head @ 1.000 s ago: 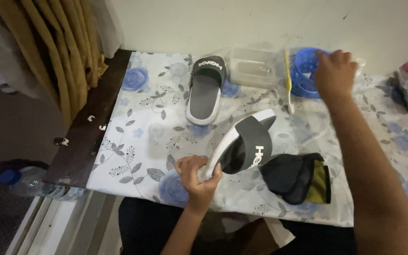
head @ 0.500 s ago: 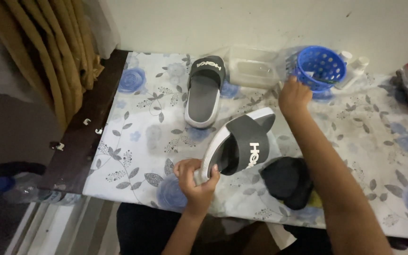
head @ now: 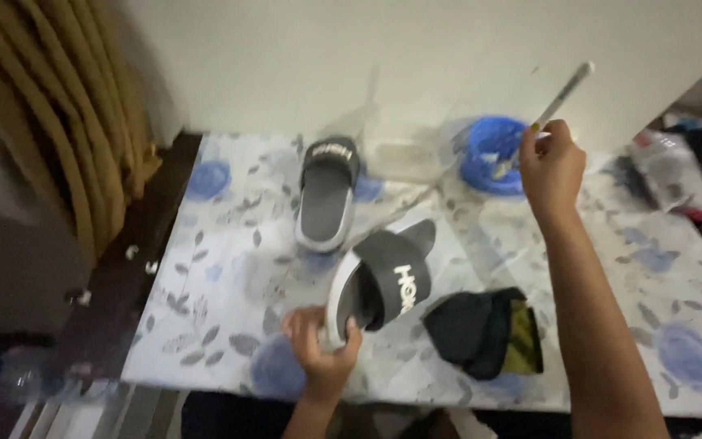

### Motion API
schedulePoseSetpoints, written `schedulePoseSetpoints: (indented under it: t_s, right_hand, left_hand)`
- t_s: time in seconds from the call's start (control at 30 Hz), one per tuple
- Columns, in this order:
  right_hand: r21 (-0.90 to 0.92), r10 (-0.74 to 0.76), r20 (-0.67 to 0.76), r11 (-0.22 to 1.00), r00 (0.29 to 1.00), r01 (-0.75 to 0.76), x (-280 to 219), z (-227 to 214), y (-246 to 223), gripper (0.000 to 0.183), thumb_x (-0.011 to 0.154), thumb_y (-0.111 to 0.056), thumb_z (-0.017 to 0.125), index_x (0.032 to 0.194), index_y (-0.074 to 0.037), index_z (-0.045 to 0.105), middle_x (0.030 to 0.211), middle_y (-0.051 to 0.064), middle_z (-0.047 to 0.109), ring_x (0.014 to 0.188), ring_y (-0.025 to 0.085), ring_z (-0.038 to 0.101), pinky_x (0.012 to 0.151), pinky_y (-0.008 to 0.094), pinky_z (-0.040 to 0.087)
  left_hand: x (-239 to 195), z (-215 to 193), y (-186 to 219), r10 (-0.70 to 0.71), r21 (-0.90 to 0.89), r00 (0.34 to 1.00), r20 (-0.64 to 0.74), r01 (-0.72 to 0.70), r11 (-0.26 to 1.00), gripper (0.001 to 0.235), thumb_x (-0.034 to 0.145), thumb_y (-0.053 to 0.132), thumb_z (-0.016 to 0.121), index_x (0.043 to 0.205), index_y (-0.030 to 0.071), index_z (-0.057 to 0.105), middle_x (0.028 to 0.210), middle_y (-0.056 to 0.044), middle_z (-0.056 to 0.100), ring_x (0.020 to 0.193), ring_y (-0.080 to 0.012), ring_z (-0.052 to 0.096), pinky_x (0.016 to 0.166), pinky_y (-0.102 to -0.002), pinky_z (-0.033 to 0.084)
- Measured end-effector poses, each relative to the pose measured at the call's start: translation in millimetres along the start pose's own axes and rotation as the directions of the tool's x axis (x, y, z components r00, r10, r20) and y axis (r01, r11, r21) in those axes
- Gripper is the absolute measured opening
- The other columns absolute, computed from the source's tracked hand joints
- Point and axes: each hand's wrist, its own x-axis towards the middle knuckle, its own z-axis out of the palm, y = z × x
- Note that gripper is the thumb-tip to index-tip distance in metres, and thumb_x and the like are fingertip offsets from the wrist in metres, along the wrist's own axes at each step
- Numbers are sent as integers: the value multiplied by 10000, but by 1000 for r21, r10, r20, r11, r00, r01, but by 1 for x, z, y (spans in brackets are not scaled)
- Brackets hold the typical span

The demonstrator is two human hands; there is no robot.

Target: The person scrubs the white midsole of a grey HOKA slide with a yellow brush, then switches to a green brush to scrub the sole. The person holds the slide with the left hand and scrubs with the right hand throughout.

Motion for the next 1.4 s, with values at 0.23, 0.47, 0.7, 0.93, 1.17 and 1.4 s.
schedulePoseSetpoints:
  t_s: [0.23,0.47,0.7,0.93,1.17,1.4]
  right_hand:
    - [-310,308,407,932,860,-187,26,40,59,585,804,-342,570,1349,-284,365,1072,240,525,1029,405,485,830,514,418]
    - [-639,517,505,762,691,-103,31,49,66,436,853,-362,401,1185,-123,551,1212,108,521,1187,312,386,908,462,375]
    - [-770,466,483,629,741,106,48,40,28,292,822,-184,497,1085,-199,623,1119,30,616,1065,245,568,822,340,462]
    - [-658,358,274,747,892,-98,42,40,-2,230,831,-51,437,1013,-58,577,1018,148,529,795,325,620,631,386,525]
    - [-403,105,645,888,757,220,5,96,-27,419,805,12,355,1171,-163,462,955,166,587,843,356,607,682,451,498]
    - [-635,86,647,611,758,473,-1,164,13,351,860,-222,382,1171,-238,544,1307,163,419,1163,331,425,817,466,422]
  left_hand:
    - [-18,9,-13,14,11,997,-73,-14,1000,266,672,217,641,738,8,490,707,-94,484,680,-256,470,758,-381,375]
    - [-16,7,-5,8,32,998,-63,-6,999,231,664,219,639,705,65,472,675,-38,483,650,-204,458,775,-353,343]
    - [-17,11,-10,40,110,997,-60,-33,993,169,626,222,619,666,102,506,628,-10,505,587,-206,517,742,-376,375]
    - [-21,9,-11,52,127,998,48,-58,990,219,647,269,621,658,91,496,646,-12,517,624,-195,512,809,-396,347]
    - [-15,6,-1,226,109,974,-16,-223,969,173,729,215,616,680,118,480,658,0,548,660,-190,562,811,-413,347]
    - [-8,0,4,204,107,979,23,-205,973,176,751,215,608,680,114,482,682,-3,538,673,-186,536,808,-404,340]
